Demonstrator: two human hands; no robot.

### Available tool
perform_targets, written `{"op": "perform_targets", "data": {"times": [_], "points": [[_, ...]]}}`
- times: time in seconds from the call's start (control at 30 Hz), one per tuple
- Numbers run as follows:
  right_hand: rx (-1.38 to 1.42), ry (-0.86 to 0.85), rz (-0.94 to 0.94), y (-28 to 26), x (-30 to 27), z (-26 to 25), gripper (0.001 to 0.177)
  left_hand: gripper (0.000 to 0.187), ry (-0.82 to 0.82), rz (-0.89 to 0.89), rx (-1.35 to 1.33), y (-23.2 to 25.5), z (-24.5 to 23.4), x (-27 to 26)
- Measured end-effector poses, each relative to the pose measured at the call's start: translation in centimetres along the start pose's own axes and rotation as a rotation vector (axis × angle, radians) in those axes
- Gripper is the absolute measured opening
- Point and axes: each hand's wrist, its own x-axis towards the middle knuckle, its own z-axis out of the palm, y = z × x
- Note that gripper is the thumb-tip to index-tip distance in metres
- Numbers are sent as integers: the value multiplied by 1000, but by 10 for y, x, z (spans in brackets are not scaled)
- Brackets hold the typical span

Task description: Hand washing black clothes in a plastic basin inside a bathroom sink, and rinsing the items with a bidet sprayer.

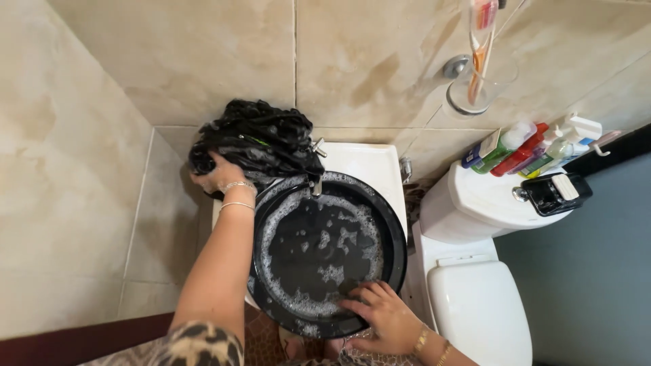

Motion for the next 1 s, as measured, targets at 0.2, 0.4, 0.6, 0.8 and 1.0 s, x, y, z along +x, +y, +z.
{"op": "perform_targets", "data": {"times": [0.2,0.4,0.6,0.8,1.0], "points": [[48,145,90,28,2,-7,51,84,-222,960,21,-6,-41,-36],[-47,358,88,46,48,-47,30,101,-1018,1354,1059,54,-64,-120],[89,551,392,81,150,-97,31,43,-831,1464,1046,33,-12,-55],[-31,446,666,111,274,-100,67,30,-516,1771,1132,-13,10,-38],[-172,274,609,159,314,-86,51,71,-951,1436,1330,49,-28,-74]]}}
